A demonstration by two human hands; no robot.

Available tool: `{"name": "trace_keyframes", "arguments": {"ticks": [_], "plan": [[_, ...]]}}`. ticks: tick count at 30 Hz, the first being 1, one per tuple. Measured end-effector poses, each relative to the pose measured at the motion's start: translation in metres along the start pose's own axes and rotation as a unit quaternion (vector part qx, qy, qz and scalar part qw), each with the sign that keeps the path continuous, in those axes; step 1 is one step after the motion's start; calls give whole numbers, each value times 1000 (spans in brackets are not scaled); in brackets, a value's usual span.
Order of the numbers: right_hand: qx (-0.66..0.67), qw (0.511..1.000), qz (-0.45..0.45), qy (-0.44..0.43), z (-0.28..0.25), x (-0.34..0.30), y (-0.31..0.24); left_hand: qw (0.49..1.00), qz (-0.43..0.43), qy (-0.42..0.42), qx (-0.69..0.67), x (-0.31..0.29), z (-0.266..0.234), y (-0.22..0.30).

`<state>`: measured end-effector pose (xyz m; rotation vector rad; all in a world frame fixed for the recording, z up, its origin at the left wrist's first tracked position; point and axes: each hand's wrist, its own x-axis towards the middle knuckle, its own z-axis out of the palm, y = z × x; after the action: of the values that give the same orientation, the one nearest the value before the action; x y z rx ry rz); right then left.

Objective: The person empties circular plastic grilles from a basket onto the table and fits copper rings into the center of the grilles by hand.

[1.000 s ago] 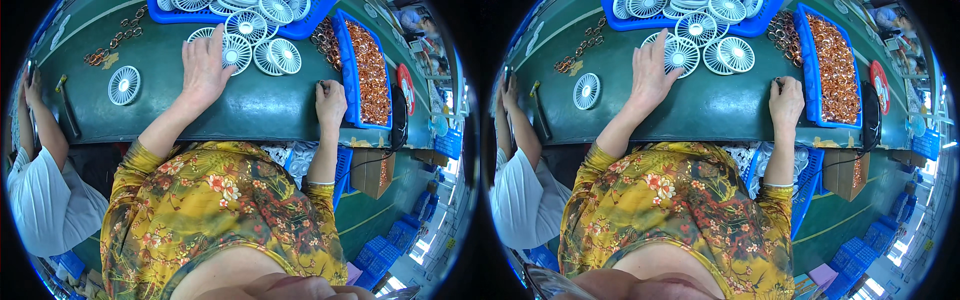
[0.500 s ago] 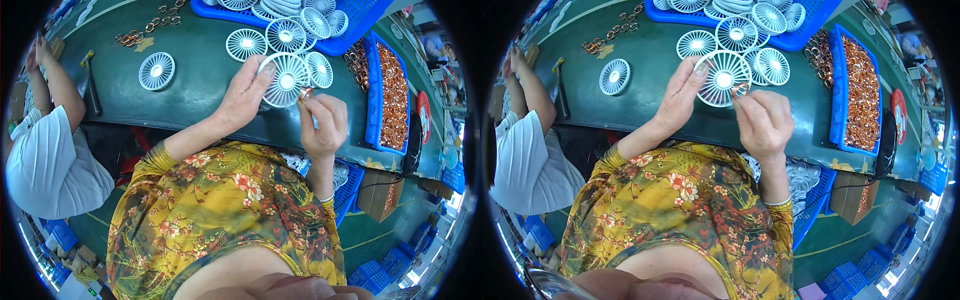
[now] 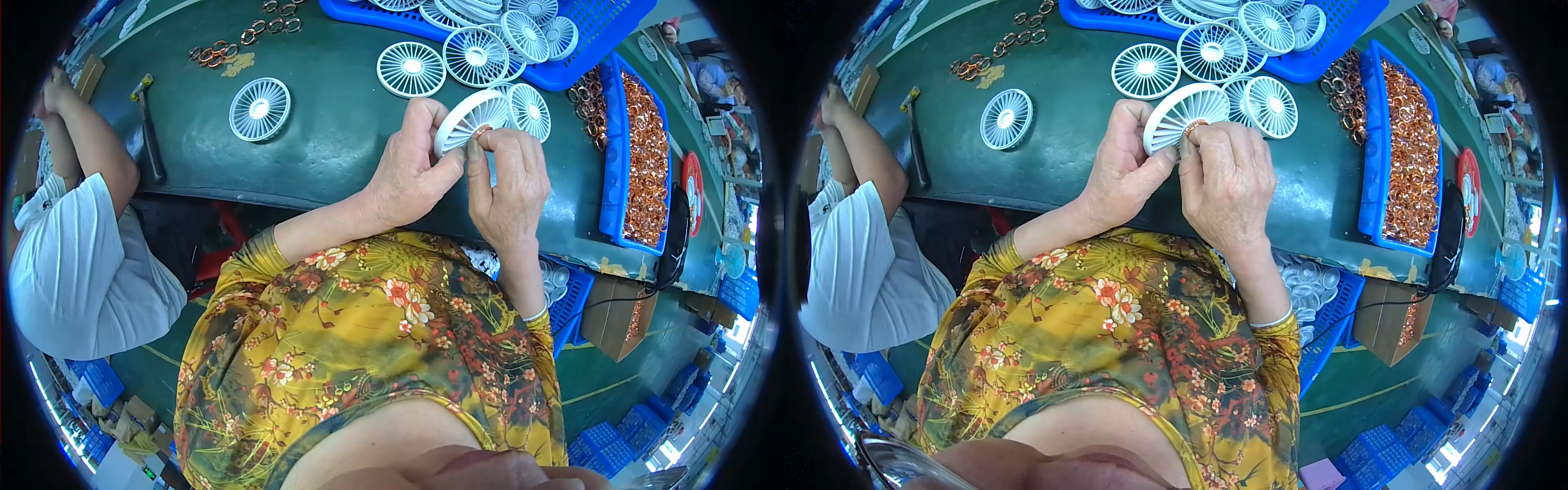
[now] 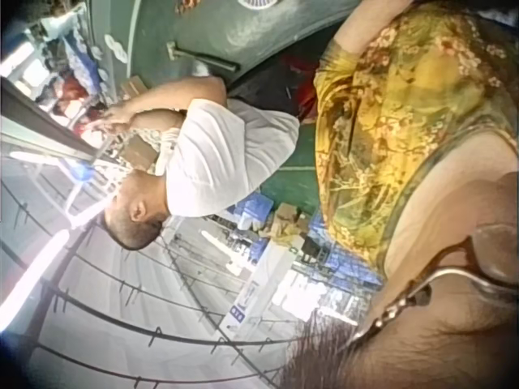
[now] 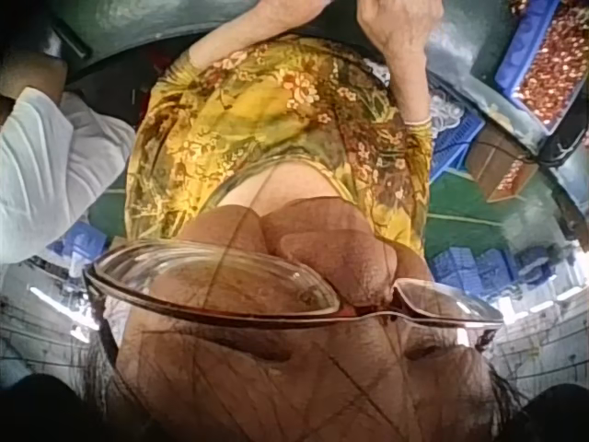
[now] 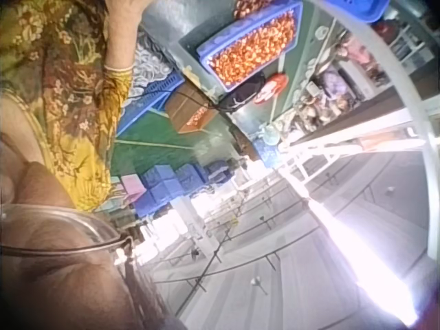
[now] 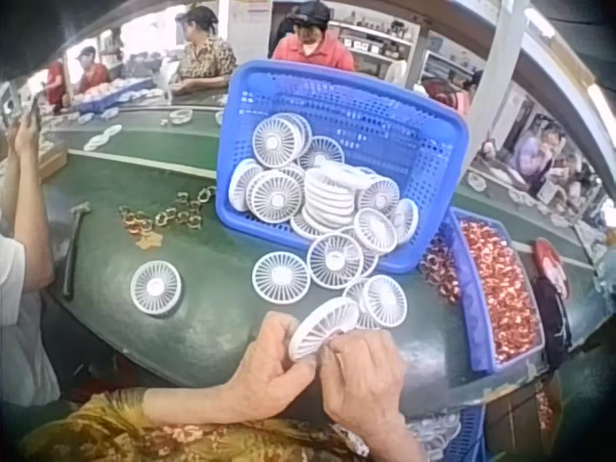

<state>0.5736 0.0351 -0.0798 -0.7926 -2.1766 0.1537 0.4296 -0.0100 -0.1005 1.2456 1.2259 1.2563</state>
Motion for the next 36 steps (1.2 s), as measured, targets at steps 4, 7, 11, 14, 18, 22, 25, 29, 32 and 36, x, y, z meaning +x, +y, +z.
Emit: {"name": "trace_keyframes", "arguments": {"ticks": [4,7,11,14,18,22,25,29,32,36], "plan": [[-46,995,38,79,3,-3,-5,986,63,6,-156,5,4,4],[-65,997,-19,28,-9,-6,2,966,40,-67,-248,6,-7,14],[2,996,-79,-34,-28,-6,9,966,-8,-94,-241,-3,-10,20],[158,985,-42,-47,-23,-9,15,978,15,-76,-196,-7,-7,17],[300,951,76,-14,-15,-13,13,990,126,-57,-29,-7,-10,10],[409,896,169,-38,-13,-20,20,967,210,-59,129,-6,-15,4],[399,902,162,-33,-13,-20,20,962,216,-74,149,-8,-14,6],[274,956,102,-35,-6,-12,20,991,25,-30,-129,-7,-1,7],[184,983,14,-16,-6,-13,21,975,-44,-22,-215,-9,0,10],[139,988,55,32,4,-20,13,974,-37,-7,-224,-9,1,4]]}}
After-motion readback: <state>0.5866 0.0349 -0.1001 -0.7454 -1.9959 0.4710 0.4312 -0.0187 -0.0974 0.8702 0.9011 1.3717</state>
